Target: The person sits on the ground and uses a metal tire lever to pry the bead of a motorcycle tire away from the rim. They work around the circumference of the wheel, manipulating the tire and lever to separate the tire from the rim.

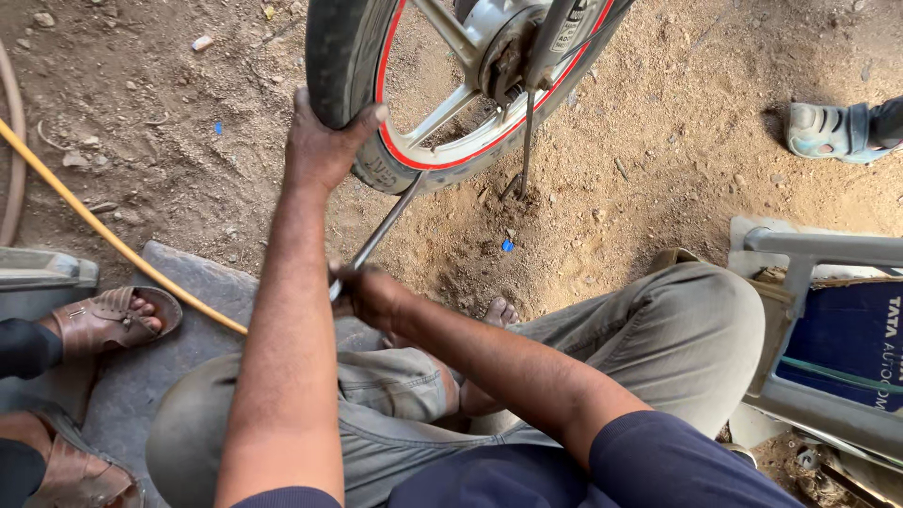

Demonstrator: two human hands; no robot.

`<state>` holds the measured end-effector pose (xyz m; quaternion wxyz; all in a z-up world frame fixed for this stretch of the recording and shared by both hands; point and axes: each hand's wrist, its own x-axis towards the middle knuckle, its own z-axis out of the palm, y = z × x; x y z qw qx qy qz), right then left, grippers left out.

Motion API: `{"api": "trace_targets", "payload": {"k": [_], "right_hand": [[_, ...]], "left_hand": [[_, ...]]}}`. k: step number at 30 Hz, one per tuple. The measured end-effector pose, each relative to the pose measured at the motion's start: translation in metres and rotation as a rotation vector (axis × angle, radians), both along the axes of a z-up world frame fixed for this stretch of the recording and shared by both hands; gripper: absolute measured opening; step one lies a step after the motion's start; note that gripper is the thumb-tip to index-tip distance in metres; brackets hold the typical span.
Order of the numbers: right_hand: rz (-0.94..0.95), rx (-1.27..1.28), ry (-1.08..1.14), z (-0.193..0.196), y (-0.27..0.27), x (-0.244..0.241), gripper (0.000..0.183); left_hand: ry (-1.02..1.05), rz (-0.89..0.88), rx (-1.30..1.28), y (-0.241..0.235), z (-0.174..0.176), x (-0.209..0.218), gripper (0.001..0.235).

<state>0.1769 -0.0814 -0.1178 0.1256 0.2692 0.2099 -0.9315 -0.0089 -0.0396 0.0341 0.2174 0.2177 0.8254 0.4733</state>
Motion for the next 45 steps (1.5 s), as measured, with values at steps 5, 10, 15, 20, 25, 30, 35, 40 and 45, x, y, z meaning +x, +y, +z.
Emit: {"api": "trace_targets", "payload": {"k": [5, 10, 15, 20, 25, 30, 35, 40, 45], "right_hand": [[-0.154, -0.101, -0.021, 0.076, 0.043, -0.002, 0.022], [-0.141, -0.029, -0.291, 0.103, 0.090, 0.087, 0.018], [-0.146, 0.115, -0.401, 0.118, 0.135, 0.169, 0.020], [-0.817, 0.379, -0.271, 0.160, 0.151, 0.191, 0.033], [-0.414, 0.242, -0.214, 0.137, 0.071, 0.176, 0.035], [-0.150, 0.067, -0.276, 0.115, 0.037, 0.179, 0.025], [-0.667, 0.176, -0.409, 0.137, 0.090, 0.196, 0.030], [-0.854, 0.083, -0.329, 0.137, 0.149, 0.194, 0.024], [-0.933, 0.194, -0.392, 0.118, 0.236, 0.179, 0.020]], "left_hand": [[-0.108, -0.171, -0.021, -0.008, -0.005, -0.003, 0.117], [-0.072, -0.155, 0.107, -0.002, -0.015, -0.001, 0.106], [-0.091, -0.056, 0.160, 0.002, -0.012, 0.004, 0.095], [-0.065, 0.015, 0.135, 0.003, 0.002, 0.026, 0.096], [0.105, 0.094, 0.003, 0.008, 0.031, 0.081, 0.091], [0.050, 0.170, -0.056, 0.014, 0.056, 0.121, 0.094], [0.280, 0.207, -0.142, 0.023, 0.063, 0.145, 0.094], [0.258, 0.165, -0.197, 0.027, 0.080, 0.172, 0.095], [0.276, 0.131, -0.292, 0.040, 0.094, 0.200, 0.098]]}}
